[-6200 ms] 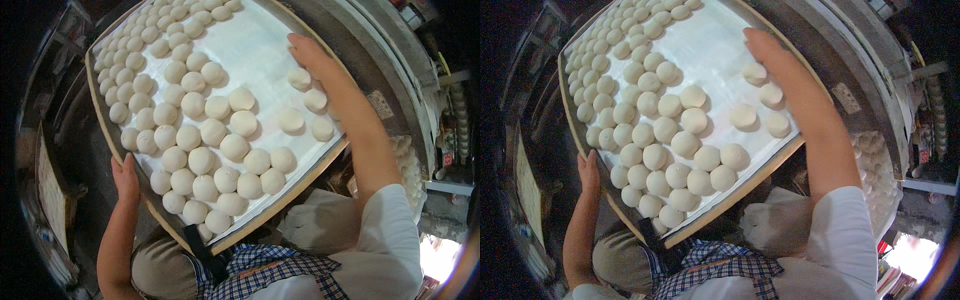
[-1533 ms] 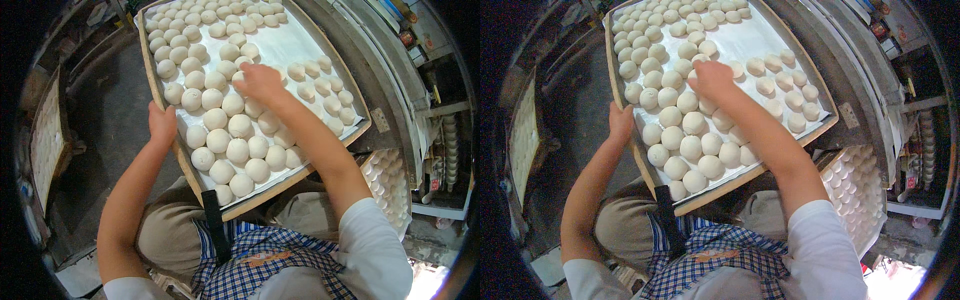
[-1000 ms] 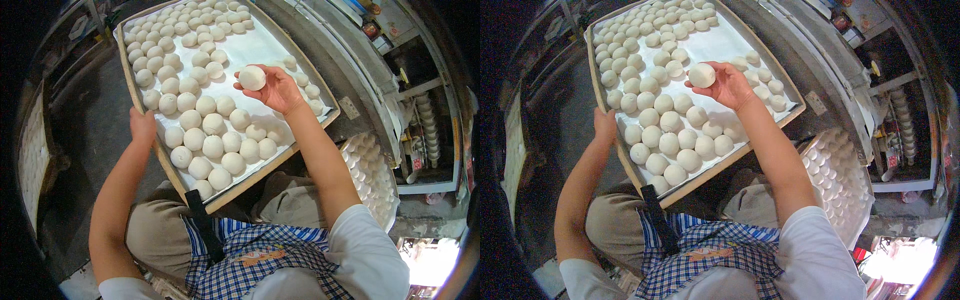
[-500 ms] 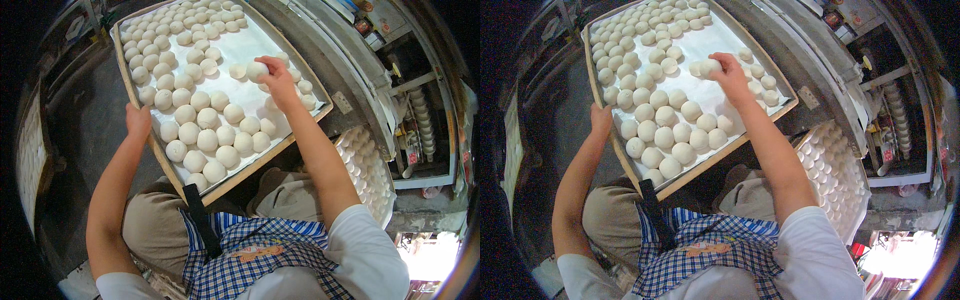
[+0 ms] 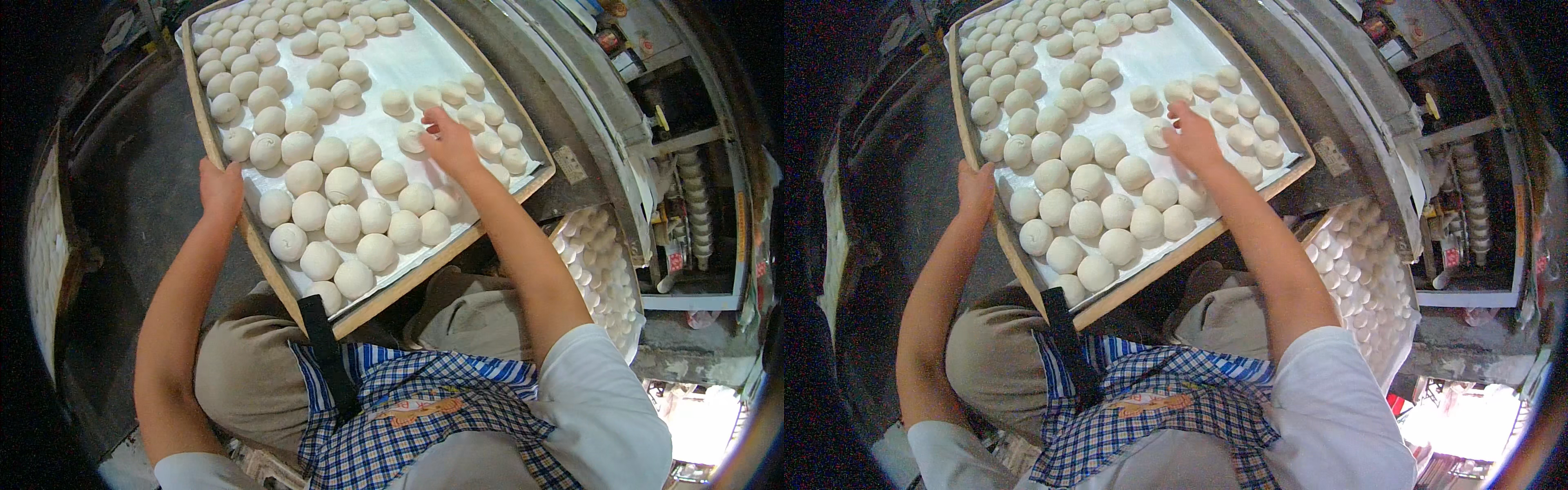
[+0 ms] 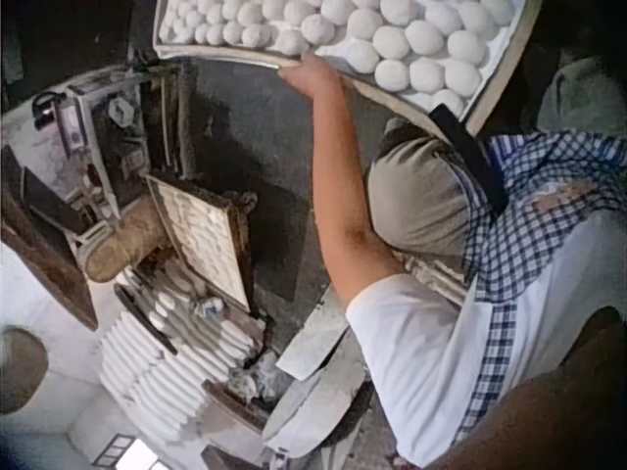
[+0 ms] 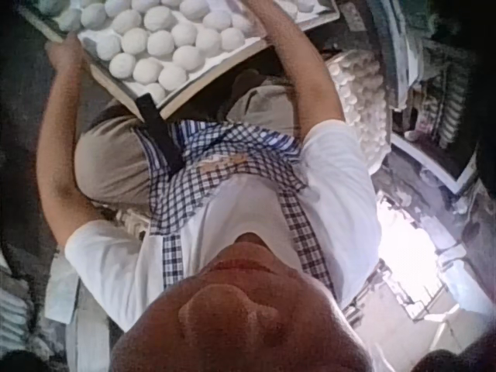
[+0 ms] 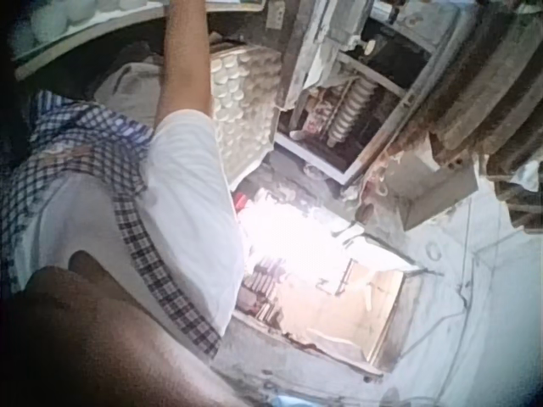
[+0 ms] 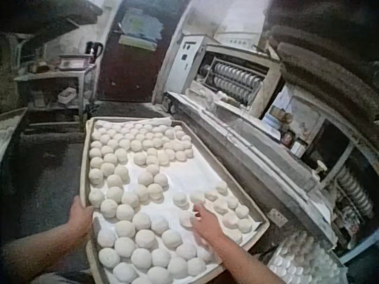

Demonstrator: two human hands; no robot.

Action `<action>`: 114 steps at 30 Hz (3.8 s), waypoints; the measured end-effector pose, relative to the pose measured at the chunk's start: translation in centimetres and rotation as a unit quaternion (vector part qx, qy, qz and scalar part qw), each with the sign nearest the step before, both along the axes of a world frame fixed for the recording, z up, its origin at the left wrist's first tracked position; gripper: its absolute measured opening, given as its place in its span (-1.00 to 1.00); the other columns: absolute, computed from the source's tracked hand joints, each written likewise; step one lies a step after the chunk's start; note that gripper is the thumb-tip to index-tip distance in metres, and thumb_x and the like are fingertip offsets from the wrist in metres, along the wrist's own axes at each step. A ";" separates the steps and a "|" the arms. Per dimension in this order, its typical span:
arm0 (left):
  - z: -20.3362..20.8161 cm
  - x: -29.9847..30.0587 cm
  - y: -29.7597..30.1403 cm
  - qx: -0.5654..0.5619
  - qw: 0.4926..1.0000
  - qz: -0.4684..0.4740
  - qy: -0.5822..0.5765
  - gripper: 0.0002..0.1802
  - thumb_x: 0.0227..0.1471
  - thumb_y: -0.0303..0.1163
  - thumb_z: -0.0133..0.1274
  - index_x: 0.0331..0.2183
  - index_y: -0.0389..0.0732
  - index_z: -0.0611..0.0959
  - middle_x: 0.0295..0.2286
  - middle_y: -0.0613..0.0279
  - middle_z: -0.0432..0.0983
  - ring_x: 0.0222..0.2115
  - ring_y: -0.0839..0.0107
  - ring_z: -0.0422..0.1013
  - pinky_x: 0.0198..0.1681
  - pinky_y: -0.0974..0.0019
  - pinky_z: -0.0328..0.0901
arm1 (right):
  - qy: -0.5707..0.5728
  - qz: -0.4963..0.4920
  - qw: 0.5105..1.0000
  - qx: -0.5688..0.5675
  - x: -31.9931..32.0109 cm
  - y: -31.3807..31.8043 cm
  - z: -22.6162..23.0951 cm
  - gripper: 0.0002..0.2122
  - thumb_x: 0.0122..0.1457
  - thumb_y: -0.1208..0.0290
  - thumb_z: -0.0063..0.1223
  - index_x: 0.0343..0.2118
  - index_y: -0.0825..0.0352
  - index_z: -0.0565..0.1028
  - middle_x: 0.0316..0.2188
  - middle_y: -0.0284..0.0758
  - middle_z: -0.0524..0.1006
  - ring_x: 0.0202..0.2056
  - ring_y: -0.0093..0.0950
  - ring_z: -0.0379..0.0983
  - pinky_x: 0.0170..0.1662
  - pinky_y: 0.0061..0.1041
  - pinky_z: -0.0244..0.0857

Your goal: The person arranges round dough balls on wooden trays lined with paper. They lift and reposition trays, then place individual dough balls into empty spots on the trays.

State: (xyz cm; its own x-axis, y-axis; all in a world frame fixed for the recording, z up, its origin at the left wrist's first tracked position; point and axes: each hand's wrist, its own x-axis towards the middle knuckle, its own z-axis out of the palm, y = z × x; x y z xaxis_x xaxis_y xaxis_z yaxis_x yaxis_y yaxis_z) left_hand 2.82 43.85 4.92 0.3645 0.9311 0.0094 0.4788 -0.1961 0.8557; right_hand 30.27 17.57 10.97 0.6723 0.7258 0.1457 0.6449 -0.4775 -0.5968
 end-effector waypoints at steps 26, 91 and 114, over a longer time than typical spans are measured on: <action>0.7 -0.7 -0.1 -0.004 1.000 0.005 0.005 -0.52 -0.13 -0.36 0.02 -0.16 -0.41 0.34 -0.24 -0.27 0.41 -0.18 -0.09 0.37 -0.10 0.11 0.24 | -0.190 0.153 0.958 -0.150 -1.7 4.3 1.5 -0.66 -0.04 0.41 0.03 -0.15 0.33 0.34 -0.28 -0.10 0.46 -0.20 -0.14 0.40 -0.16 -0.21 0.29; 0.4 0.2 0.1 0.015 0.998 0.011 0.055 -0.50 -0.13 -0.29 0.00 -0.18 -0.44 0.33 -0.23 -0.33 0.39 -0.17 -0.15 0.36 -0.08 0.06 0.24 | -0.109 0.133 0.974 -0.147 -7.2 3.3 -0.8 -0.72 -0.03 0.48 -0.02 -0.20 0.36 0.34 -0.30 -0.03 0.40 -0.22 -0.06 0.34 -0.12 -0.21 0.25; -0.3 0.1 0.9 0.028 0.998 0.009 0.050 -0.46 -0.16 -0.26 0.01 -0.19 -0.47 0.34 -0.23 -0.35 0.40 -0.16 -0.15 0.36 -0.08 0.10 0.24 | 0.159 0.079 0.983 0.036 -6.2 -5.6 2.9 -0.65 -0.12 0.50 0.01 -0.17 0.34 0.42 -0.26 -0.35 0.51 -0.20 -0.48 0.44 -0.10 -0.47 0.28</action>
State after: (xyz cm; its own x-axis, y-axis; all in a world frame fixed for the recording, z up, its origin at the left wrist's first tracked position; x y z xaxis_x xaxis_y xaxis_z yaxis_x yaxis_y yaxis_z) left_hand 2.95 44.73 4.64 0.3495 0.9366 0.0255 0.5658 -0.2326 0.7910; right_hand 24.03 11.99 13.90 0.5712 0.8208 0.0012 0.4827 -0.3347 -0.8093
